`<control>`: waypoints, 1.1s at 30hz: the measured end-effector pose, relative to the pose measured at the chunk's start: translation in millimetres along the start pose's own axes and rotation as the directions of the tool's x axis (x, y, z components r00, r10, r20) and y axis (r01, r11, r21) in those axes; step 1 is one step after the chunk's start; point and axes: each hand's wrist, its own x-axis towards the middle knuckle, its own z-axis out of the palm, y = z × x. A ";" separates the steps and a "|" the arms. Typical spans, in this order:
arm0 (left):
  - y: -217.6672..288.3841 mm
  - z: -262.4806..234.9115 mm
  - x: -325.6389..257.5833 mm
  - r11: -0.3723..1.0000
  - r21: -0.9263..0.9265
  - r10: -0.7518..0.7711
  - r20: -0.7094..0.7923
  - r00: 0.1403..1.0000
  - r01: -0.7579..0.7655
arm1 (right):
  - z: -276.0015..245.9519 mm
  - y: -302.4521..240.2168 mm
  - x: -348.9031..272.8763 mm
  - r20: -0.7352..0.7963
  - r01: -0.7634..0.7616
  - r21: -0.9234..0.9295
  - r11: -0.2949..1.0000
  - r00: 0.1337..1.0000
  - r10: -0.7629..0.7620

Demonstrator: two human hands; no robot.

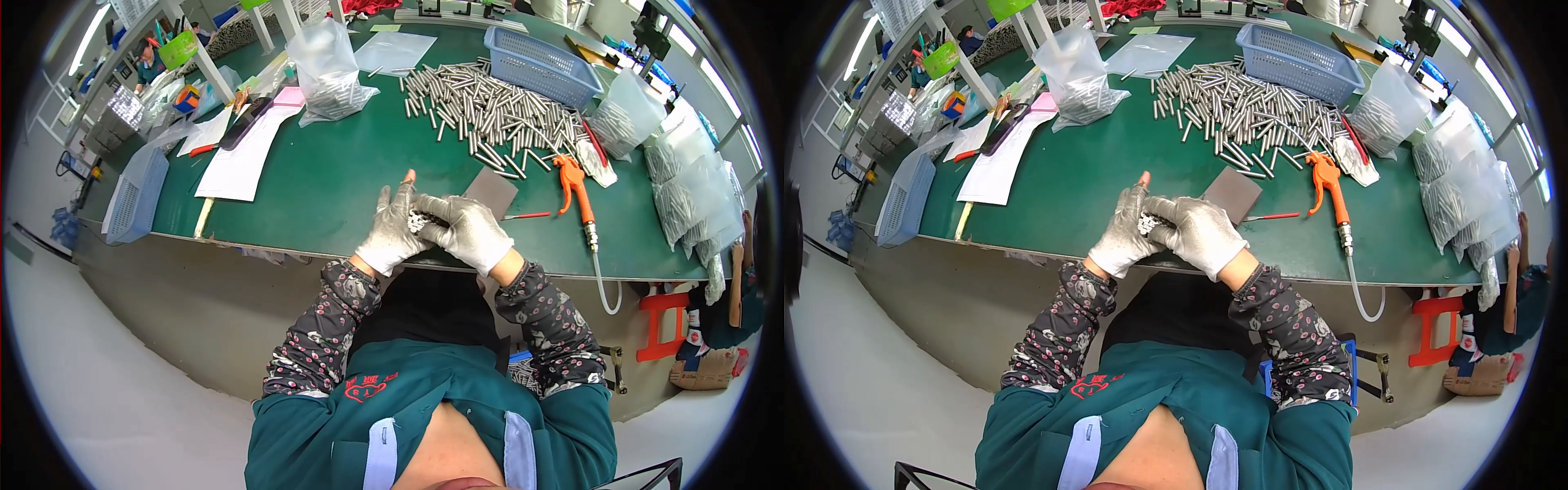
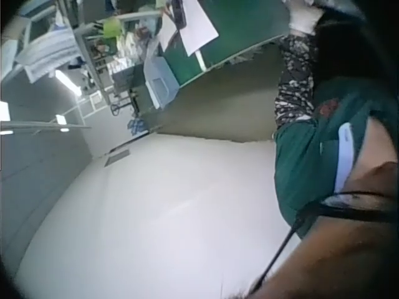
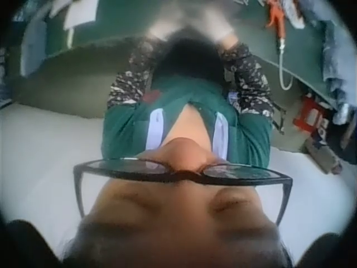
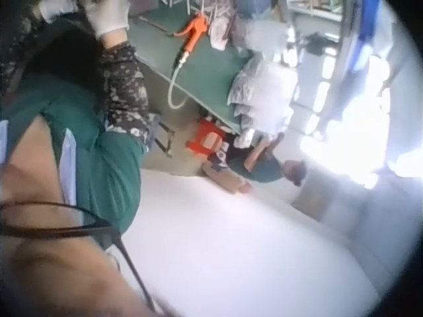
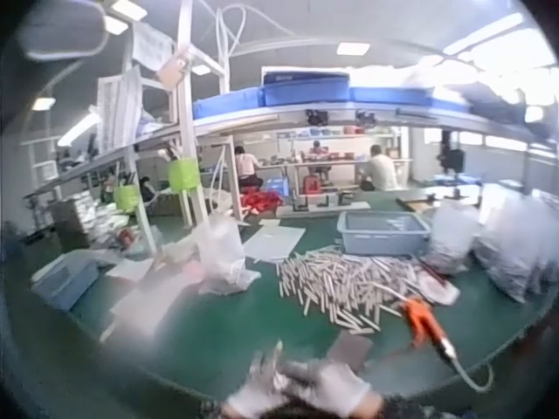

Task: Sort, clean, and organize small metal tubes using an air gun, pliers, and a sanding block at a factory workbench.

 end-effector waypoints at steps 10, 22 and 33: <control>-6.0 7.1 1.9 0.943 0.274 -0.244 0.182 0.953 0.189 | 1.3 8.5 -3.5 -0.025 -0.018 -0.020 1.000 1.000 0.017; -4.1 6.1 2.6 0.978 0.065 -0.205 0.184 0.961 0.196 | -1.4 4.8 -3.2 0.010 -0.078 -0.017 0.997 0.997 0.078; 1.4 1.2 6.3 0.978 0.027 -0.206 0.223 0.953 0.205 | -62.9 40.8 -30.2 -0.138 -0.115 -0.677 0.727 0.990 0.027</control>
